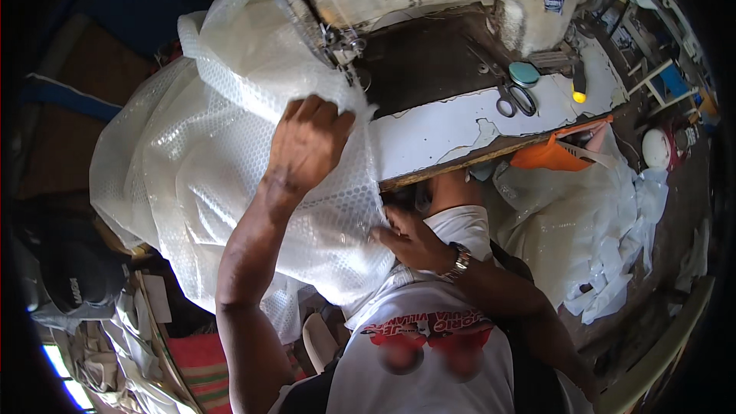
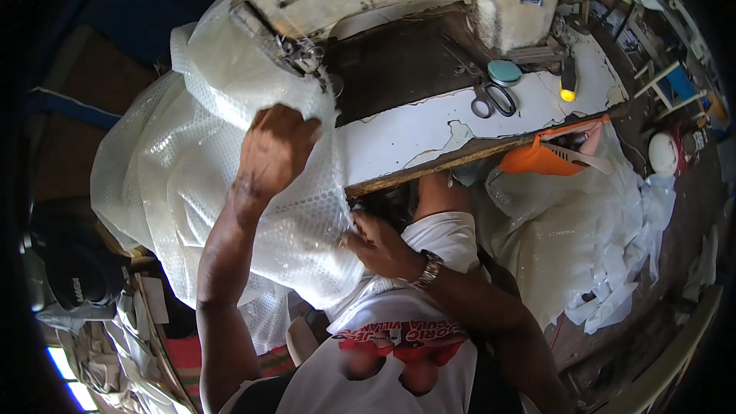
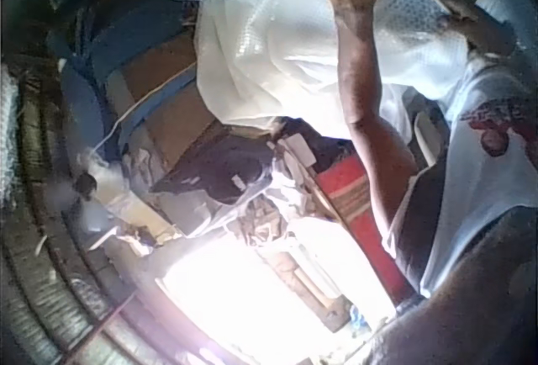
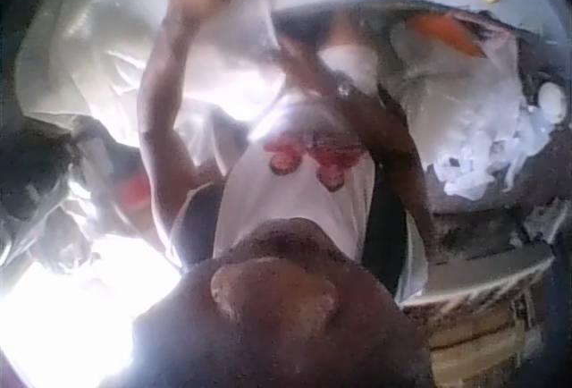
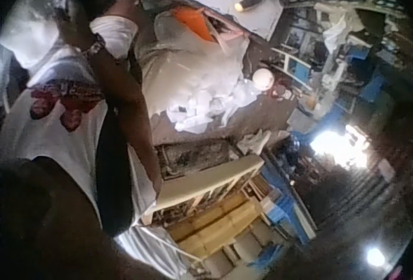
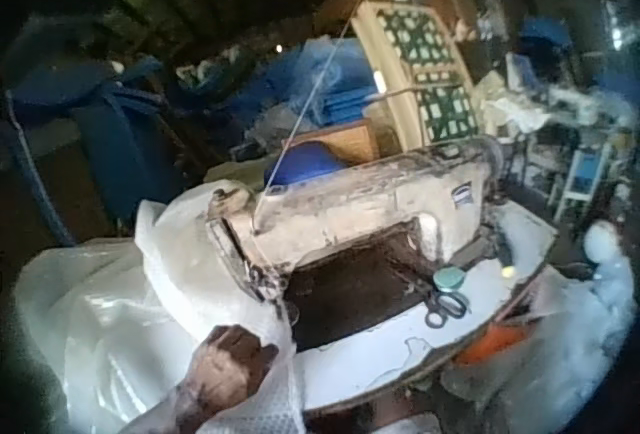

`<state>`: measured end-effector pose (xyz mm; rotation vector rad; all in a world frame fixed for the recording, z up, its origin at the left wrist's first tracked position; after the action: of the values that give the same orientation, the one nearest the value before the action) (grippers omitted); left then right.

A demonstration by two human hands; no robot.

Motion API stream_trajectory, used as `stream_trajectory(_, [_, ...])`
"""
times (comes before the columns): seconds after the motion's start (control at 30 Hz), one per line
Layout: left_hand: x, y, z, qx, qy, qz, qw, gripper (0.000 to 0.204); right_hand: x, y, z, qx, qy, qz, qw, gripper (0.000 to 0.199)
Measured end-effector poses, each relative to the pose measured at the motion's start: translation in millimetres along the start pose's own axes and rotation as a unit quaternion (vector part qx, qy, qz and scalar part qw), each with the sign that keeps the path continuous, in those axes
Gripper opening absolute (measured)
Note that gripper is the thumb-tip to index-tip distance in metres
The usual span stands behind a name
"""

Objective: Sewing pieces of bubble wrap together using an industrial sewing machine in a workshop.

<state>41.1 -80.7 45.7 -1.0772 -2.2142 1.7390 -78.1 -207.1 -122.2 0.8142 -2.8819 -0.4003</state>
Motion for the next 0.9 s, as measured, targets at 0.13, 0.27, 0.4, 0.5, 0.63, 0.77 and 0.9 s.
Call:
stream_trajectory(0.13, [28,12,-1,0.089,0.002,0.044,0.995,0.028,16,-6,24,-0.045,0.074,-0.049,0.995,0.028])
stream_trajectory(0.27, [35,20,3,0.105,-0.029,0.077,0.991,0.027,3,-19,13,0.222,-0.026,-0.032,0.974,0.026])
stream_trajectory(0.4, [34,20,7,0.114,-0.011,0.066,0.991,0.031,15,-29,-40,0.339,0.022,-0.149,0.929,0.026])
stream_trajectory(0.5, [37,19,8,0.112,-0.012,0.064,0.992,0.037,-2,-54,-112,0.351,-0.075,0.0,0.934,0.023])
stream_trajectory(0.63, [41,18,8,0.126,-0.005,0.091,0.988,0.038,-57,-68,-166,0.446,-0.199,0.069,0.87,0.026])
stream_trajectory(0.77, [39,18,5,0.14,0.003,0.096,0.985,0.037,-87,-45,-158,0.553,-0.25,-0.023,0.794,0.044])
stream_trajectory(0.9, [41,12,1,0.18,-0.015,0.067,0.981,0.038,-76,-36,-137,0.666,-0.188,-0.069,0.719,0.05])
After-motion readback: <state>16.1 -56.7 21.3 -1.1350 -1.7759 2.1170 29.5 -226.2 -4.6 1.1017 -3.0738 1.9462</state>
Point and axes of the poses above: each hand's wrist, its own x-axis away from the middle knuckle, its own y-axis out of the palm, z = x × y, the point moved 6 cm from there along -x, towards the middle knuckle, and after that the axes turned 7 degrees about -x, right-handed, at the moved point
